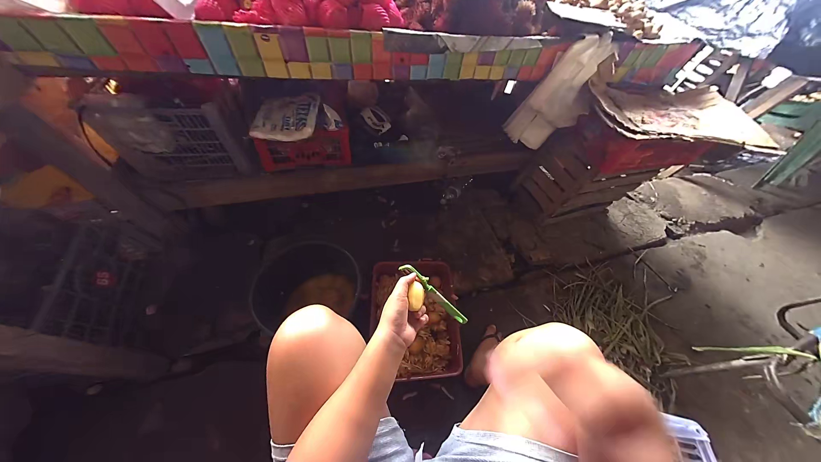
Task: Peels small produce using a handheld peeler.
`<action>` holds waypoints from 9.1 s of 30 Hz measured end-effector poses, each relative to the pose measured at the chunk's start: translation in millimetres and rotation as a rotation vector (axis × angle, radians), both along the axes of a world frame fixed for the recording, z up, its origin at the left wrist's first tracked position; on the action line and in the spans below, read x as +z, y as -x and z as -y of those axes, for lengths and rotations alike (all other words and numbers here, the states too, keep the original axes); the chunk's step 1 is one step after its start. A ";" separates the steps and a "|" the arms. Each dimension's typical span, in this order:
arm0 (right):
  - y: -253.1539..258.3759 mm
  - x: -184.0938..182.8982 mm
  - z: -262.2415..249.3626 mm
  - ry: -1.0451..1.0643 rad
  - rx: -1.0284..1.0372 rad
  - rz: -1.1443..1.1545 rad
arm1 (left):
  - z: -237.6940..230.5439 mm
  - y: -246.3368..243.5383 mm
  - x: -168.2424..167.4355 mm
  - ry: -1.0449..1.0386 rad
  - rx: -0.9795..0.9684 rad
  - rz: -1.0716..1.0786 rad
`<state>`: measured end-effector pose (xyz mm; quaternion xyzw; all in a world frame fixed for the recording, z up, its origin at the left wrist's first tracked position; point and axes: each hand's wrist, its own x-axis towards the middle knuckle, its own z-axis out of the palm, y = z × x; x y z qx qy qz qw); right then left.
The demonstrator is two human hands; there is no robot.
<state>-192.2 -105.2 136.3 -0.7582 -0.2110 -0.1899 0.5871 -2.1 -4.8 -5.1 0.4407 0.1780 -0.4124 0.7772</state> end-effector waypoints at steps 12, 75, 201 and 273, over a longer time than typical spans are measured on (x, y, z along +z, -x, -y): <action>-91.2 -127.3 18.6 0.402 -0.541 -0.853 | -0.7 17.2 4.9 0.112 -0.114 0.026; -83.2 -164.3 29.7 0.288 -0.793 -0.314 | 18.6 11.4 0.1 0.009 0.112 0.195; -86.0 -185.1 44.8 0.478 -0.840 -0.279 | 9.9 8.0 -6.7 0.226 -0.042 -0.075; -85.9 -181.1 32.6 0.314 -0.885 -0.250 | 6.8 3.0 -1.1 0.187 0.097 -0.010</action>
